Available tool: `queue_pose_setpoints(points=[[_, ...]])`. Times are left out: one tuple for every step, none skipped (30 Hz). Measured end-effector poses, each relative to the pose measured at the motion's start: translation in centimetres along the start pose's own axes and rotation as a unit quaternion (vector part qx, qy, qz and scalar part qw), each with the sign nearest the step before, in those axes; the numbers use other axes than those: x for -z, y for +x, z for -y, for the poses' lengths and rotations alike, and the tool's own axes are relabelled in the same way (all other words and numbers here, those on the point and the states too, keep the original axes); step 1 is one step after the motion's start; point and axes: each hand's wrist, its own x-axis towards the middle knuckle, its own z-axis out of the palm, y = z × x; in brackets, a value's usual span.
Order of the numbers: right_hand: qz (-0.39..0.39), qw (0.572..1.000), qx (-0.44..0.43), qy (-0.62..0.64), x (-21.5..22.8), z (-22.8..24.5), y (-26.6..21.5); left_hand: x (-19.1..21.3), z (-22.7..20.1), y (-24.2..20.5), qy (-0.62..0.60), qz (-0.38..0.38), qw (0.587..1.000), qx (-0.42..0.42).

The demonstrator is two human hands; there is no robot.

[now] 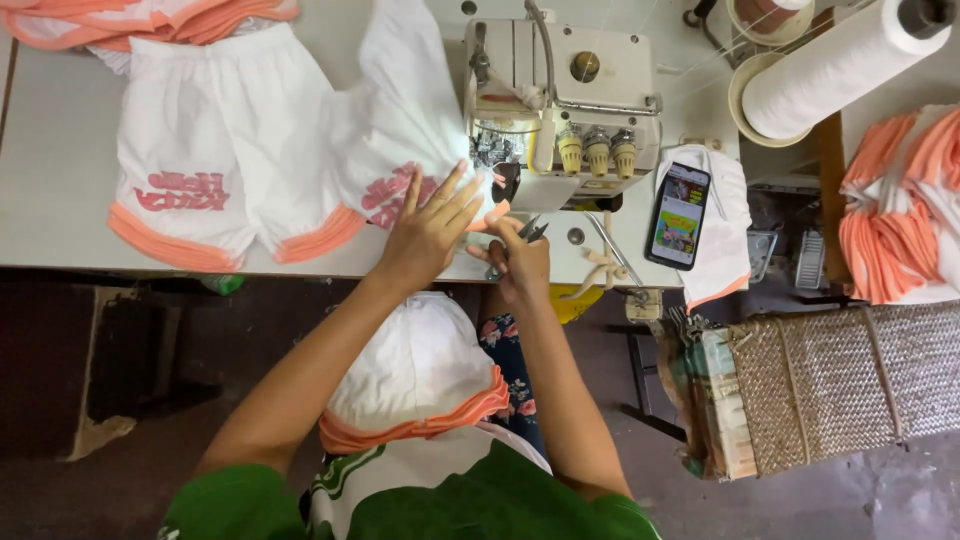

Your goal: Sewing the edges and waistbands of white and orange shorts using an industrial overlock sewing machine.

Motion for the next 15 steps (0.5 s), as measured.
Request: queue_pose_setpoints(points=[[-0.008, 1.000, 0.009, -0.004, 0.2, -0.3, -0.3, -3.0, 1.2, -0.4, -0.045, -0.128, 0.988, -0.079], [-0.010, 1.000, 0.008, -0.007, 0.3, -0.2, -0.3, -3.3, 1.3, -0.8, -0.048, -0.127, 0.988, -0.077], [-0.013, 1.000, 0.006, -0.006, 0.2, -0.2, -0.3, -3.3, 1.6, -1.4, -0.070, -0.155, 0.982, -0.086], [-0.016, 1.000, 0.004, -0.004, 0.0, -0.3, -0.3, -3.4, 1.9, -2.0, -0.091, -0.183, 0.974, -0.095], [-0.015, 1.000, 0.000, -0.005, -0.9, 0.2, -0.3, -2.9, 2.4, -2.4, -0.090, -0.181, 0.975, -0.091], [-0.015, 1.000, 0.011, -0.018, -1.7, 0.7, -0.4, -2.5, 2.9, -2.8, -0.080, -0.181, 0.977, -0.079], [-0.015, 0.999, 0.027, -0.028, -2.7, 1.4, -0.3, -2.0, 3.5, -2.9, -0.069, -0.183, 0.978, -0.072], [-0.015, 0.999, 0.027, -0.027, -3.3, 1.5, 0.2, -1.6, 4.4, -2.5, -0.068, -0.182, 0.978, -0.073], [-0.028, 0.998, 0.036, -0.046, -3.6, 1.5, 0.5, -1.3, 5.0, -2.4, -0.070, -0.172, 0.980, -0.066], [-0.041, 0.996, 0.044, -0.065, -3.9, 1.5, 0.7, -1.0, 5.6, -2.4, -0.071, -0.161, 0.983, -0.059], [-0.042, 0.996, 0.043, -0.065, -4.3, 2.0, 0.4, -1.0, 6.0, -2.0, -0.072, -0.160, 0.983, -0.058], [-0.049, 0.996, 0.037, -0.064, -4.7, 2.5, 0.0, -0.9, 6.4, -1.7, -0.076, -0.135, 0.987, -0.051], [-0.053, 0.996, 0.033, -0.062, -5.4, 3.1, -0.1, -0.6, 7.1, -1.3, -0.077, -0.112, 0.990, -0.044], [-0.050, 0.996, 0.033, -0.062, -5.4, 3.1, -0.2, -0.2, 7.3, -1.1, -0.074, -0.114, 0.990, -0.043], [-0.071, 0.996, 0.014, -0.050, -5.3, 3.0, -0.5, 0.2, 7.5, -1.0, -0.101, -0.078, 0.991, -0.028]])
